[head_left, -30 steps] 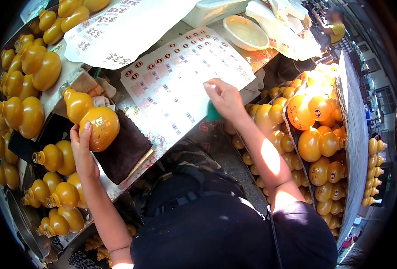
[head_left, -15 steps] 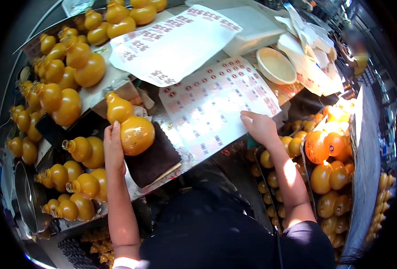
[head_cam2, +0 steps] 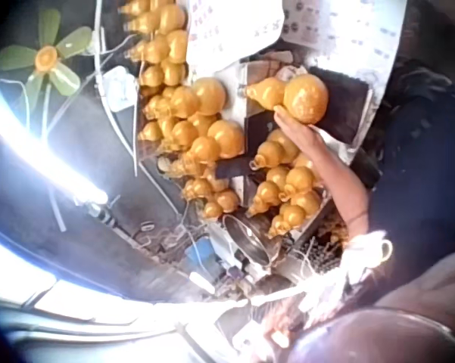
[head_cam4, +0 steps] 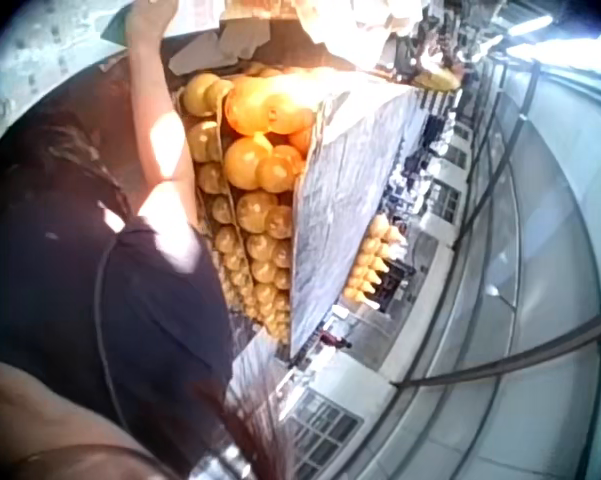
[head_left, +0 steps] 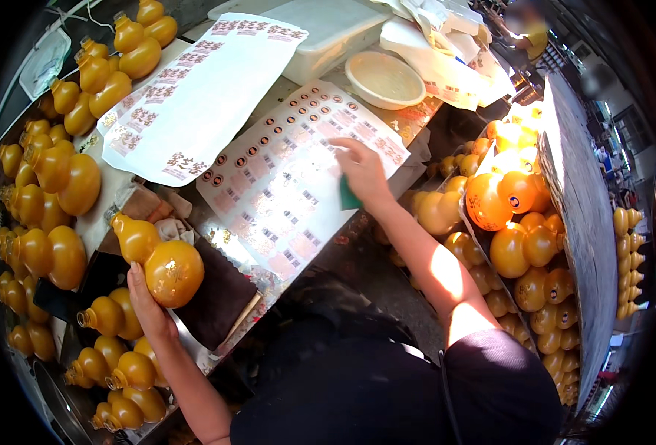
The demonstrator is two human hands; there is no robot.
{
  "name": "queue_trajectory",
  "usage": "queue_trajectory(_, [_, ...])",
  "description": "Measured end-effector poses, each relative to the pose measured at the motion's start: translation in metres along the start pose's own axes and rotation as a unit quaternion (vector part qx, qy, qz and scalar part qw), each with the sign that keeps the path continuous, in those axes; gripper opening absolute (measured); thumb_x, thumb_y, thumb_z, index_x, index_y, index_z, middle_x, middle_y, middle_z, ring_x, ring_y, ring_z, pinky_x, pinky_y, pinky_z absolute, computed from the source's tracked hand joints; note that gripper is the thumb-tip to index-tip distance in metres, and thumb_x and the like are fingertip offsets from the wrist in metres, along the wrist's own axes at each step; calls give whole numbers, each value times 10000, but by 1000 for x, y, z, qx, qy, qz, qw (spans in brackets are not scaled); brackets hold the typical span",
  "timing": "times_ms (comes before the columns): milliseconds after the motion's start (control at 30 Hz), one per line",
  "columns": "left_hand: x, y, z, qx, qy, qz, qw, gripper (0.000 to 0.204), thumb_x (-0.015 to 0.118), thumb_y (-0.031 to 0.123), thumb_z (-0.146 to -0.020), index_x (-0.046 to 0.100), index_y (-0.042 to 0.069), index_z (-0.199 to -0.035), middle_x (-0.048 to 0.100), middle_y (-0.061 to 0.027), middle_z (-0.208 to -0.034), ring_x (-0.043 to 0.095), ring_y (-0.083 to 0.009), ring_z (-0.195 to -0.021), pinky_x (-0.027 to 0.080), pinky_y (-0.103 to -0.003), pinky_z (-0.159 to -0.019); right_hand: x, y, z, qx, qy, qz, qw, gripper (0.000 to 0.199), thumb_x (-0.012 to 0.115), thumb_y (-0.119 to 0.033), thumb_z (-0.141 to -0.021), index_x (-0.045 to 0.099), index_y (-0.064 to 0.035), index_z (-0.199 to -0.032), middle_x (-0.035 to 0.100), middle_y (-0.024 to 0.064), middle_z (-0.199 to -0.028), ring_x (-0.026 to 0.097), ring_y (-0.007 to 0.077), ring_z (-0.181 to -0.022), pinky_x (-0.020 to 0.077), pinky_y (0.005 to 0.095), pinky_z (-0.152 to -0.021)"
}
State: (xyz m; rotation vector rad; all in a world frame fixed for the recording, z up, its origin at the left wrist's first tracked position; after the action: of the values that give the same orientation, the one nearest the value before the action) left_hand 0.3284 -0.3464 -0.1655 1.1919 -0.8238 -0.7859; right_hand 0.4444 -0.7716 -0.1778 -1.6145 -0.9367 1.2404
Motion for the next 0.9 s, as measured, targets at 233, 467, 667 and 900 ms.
queue_trajectory(233, [5,-4,1,-14,-1,57,998,368,487,377,-989,513,54,-1163,572,-50,-1074,583,-134,-995,464,-290,-890,-27,22,-76,-123,-26,247,961,249,568,-153,-849,698,-132,-1061,661,145,-1017,621,292,-974,483,376,-855])
queue_trajectory(467, [3,-4,0,-6,-7,69,998,328,469,334,-1005,513,52,-1165,576,-44,-1072,582,-125,-987,457,-278,-886,94,-7,-155,-137,-271,421,855,280,599,-149,-808,689,-164,-1072,649,90,-1139,593,284,-1095,483,400,-897])
queue_trajectory(667, [3,-2,3,-14,6,73,997,322,474,324,-1005,515,48,-1166,579,-42,-1082,582,-121,-998,459,-273,-884,143,-36,-161,-122,-356,515,770,312,633,-210,-785,695,-198,-1092,654,108,-1128,621,273,-1018,490,377,-875])
queue_trajectory(900, [3,-3,4,-18,14,79,997,317,498,315,-996,518,45,-1161,577,-42,-1088,582,-122,-1006,458,-273,-888,142,-40,-162,-132,-451,521,712,385,702,-434,-765,692,-137,-1009,668,114,-1028,623,257,-943,485,365,-810])
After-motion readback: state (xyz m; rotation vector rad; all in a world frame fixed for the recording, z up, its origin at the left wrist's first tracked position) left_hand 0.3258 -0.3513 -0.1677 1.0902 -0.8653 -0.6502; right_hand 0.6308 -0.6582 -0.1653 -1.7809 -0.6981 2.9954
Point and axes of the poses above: each hand's wrist, its own z-axis away from the middle knuckle, its own x-axis out of the palm, y = z × x, the point moved 7 cm from there along -z, towards the middle knuckle
